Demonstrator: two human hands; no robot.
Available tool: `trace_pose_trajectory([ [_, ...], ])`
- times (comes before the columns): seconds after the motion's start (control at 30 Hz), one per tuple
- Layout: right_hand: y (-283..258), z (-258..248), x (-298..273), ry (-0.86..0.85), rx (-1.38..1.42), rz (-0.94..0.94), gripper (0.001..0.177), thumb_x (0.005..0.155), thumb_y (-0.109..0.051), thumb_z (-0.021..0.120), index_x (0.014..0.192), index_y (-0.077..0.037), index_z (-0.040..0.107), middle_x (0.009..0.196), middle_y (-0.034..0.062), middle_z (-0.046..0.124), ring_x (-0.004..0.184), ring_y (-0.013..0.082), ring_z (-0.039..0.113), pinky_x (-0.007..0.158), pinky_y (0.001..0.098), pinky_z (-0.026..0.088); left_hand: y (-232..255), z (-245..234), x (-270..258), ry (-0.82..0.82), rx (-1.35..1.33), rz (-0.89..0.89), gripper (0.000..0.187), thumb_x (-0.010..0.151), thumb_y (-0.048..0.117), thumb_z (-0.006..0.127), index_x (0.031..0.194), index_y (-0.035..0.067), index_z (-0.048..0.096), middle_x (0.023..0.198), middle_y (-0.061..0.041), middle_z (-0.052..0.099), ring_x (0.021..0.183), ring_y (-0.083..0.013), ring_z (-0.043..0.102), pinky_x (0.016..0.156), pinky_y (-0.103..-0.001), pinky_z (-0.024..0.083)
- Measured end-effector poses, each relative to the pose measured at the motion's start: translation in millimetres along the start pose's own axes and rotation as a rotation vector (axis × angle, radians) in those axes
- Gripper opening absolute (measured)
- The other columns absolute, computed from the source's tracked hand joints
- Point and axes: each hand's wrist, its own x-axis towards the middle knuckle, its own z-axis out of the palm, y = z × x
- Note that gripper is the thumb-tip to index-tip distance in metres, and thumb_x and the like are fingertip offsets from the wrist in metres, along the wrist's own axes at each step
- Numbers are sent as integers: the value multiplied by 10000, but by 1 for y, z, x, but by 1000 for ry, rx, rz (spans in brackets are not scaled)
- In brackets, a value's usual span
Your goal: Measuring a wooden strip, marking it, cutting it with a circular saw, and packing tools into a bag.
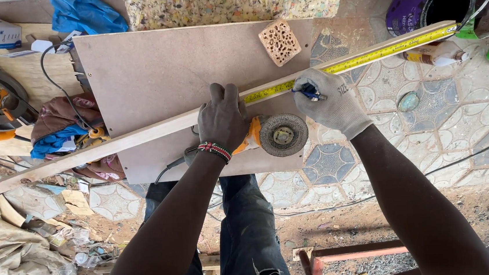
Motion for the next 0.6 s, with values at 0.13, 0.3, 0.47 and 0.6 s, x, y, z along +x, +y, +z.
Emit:
trace_pose_trajectory([
  [0.13,-3,0,2,11,5,9,239,1051,-117,942,1254,-66,826,1109,236,874,1081,449,863,903,546,705,1,-2,1,-18,-10,-8,136,1176,295,628,1210,213,525,1284,-127,557,1161,-545,847,1004,-570,625],
  [0.3,-5,-2,-1,-10,21,55,256,1070,-87,904,1278,15,793,1121,315,855,1118,516,842,940,628,683,2,1,0,4,14,7,172,1176,303,636,1228,178,530,1301,-129,569,1157,-561,837,1035,-580,612],
  [0.47,-12,-2,2,-19,12,91,240,1081,-146,905,1261,-13,815,1097,268,861,1095,474,849,964,594,682,4,-4,0,-16,18,2,171,1187,293,631,1270,177,537,1309,-122,558,1184,-550,835,1048,-573,613],
  [0.6,-19,-2,5,-31,14,97,301,1091,-141,886,1294,69,814,1089,339,838,1107,571,810,978,674,652,5,-7,-1,-15,8,5,141,1204,268,621,1287,185,543,1294,-126,560,1202,-530,842,1059,-569,617],
])
